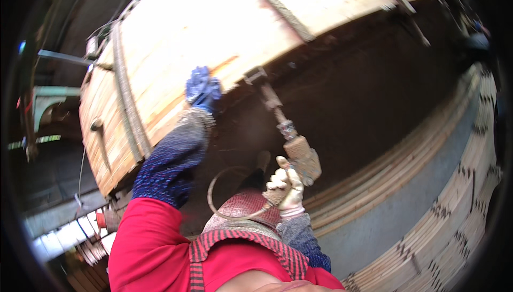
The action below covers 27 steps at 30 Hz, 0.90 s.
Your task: The person places thin wooden slats onto a curved metal jig, aligns them, and secures them with metal clamps. They use a hammer to tap the slats into place and a pneumatic tool to tighten the clamps. The person then removes the assembled panel from the jig and stacks it with others.
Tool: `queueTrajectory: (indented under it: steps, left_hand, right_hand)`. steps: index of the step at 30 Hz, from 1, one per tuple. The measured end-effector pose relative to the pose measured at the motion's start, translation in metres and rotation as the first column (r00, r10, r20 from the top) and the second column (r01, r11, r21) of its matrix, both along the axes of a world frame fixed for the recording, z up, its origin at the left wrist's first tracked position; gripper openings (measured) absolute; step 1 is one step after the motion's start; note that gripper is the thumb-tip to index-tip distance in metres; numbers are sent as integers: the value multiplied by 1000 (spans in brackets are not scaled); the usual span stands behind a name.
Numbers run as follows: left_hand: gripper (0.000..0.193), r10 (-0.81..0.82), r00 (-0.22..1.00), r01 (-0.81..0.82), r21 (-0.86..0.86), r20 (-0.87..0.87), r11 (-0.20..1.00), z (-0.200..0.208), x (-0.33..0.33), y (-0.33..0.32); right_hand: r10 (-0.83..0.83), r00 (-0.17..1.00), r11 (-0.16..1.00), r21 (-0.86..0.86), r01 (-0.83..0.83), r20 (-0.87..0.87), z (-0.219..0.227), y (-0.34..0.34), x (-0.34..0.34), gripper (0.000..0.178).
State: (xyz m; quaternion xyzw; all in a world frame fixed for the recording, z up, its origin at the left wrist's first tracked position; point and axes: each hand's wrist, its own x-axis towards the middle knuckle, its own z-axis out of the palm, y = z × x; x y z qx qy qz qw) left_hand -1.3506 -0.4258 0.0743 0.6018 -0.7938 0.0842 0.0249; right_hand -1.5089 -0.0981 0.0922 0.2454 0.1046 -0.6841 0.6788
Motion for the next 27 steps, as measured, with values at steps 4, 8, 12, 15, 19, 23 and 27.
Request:
queueTrajectory:
  steps: [4, 8, 12, 15, 19, 23, 27]
  left_hand:
    - [52, -90, 995, 94, -141, 38, 986, -44, 42, -16]
    - [53, -140, 990, 138, -119, -5, 983, -40, 34, -20]
    - [54, -60, 998, 57, 88, 27, 994, -47, 53, -51]
    - [49, 119, 988, -73, 377, -99, 923, -31, 40, -77]
    - [39, -196, 827, 197, -56, -526, 979, -22, -90, -123]
    - [43, -514, 580, 461, -265, -633, 847, 14, -406, -167]
    - [43, -377, 542, 396, -167, -751, 903, 18, -631, -216]
  right_hand:
    - [59, 997, 996, 63, -61, 39, 4, 35, -20, 44]
    - [37, 999, 975, 221, -37, 5, 0, 97, -72, 38]
    - [-92, 985, 933, 333, 135, -144, -5, 128, -172, 33]
    - [-231, 933, 925, 236, 299, -275, 10, 117, -264, 33]
    - [-309, 901, 934, 82, 348, -305, 23, 45, -411, 29]
    - [-321, 842, 933, 9, 361, -434, 21, -44, -546, 29]
    - [-219, 858, 963, 40, 267, -464, 23, -121, -635, 32]
